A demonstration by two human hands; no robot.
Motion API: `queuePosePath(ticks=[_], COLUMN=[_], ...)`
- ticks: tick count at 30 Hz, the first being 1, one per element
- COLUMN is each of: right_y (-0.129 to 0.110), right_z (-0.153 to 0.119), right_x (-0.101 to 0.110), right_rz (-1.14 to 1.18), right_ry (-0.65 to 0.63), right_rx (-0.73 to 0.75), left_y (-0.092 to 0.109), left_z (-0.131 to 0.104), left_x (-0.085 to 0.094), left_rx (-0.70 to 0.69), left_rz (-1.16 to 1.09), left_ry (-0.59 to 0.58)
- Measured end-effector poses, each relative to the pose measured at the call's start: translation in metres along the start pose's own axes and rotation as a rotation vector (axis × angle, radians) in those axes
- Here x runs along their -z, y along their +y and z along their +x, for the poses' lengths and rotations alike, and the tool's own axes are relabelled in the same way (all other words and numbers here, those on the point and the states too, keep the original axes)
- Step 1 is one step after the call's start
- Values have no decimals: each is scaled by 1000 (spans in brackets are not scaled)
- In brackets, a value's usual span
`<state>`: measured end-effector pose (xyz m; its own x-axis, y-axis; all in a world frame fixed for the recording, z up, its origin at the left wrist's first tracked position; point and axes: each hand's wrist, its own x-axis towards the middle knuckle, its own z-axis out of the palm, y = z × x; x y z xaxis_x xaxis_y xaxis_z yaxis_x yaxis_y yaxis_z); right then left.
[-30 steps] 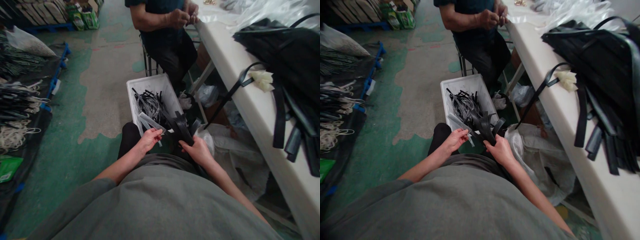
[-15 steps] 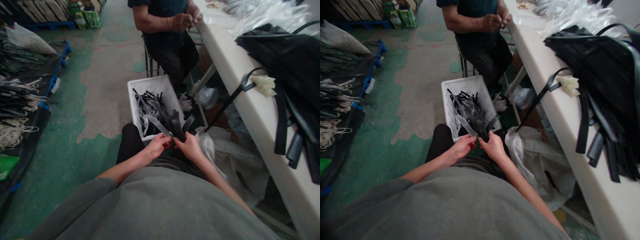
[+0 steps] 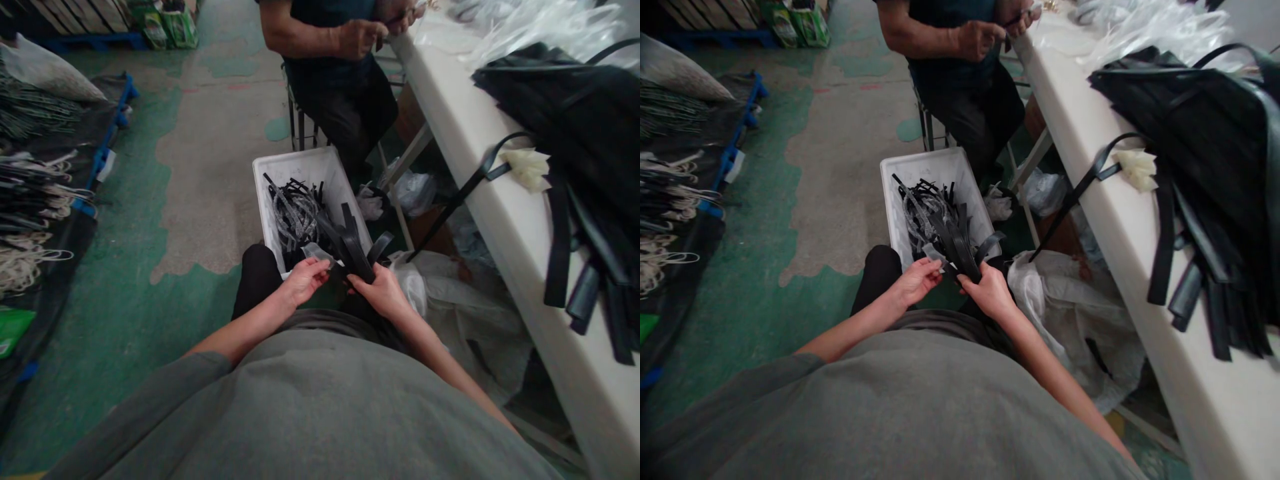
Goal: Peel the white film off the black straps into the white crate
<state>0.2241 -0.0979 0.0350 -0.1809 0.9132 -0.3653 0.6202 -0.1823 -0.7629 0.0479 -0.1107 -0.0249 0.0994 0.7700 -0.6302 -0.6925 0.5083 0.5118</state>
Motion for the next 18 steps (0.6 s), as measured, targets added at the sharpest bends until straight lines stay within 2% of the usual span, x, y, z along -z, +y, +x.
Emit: queuePosePath(ticks=[2,4,8,11,15,18], right_y=[2,4,6,4,3,7], right_z=[-5,-7,5,9,-4,-10], right_x=[5,4,-10,-11,4,7], right_rz=[21,44,123,182,214,222], right_ry=[-44,-40,26,13,-81,-61], right_rx=[-26,-36,-3,-2,-38,-61], left_y=[10,12,-3,-7,9,17], left_z=[2,3,-2,-4,-2,0], left_x=[6,9,0,-5,1,3], left_rx=[-22,-10,49,38,-11,-27], left_rz=[-18,-11,32,40,22,19], left_ry=[44,37,-50,-57,-21,-19])
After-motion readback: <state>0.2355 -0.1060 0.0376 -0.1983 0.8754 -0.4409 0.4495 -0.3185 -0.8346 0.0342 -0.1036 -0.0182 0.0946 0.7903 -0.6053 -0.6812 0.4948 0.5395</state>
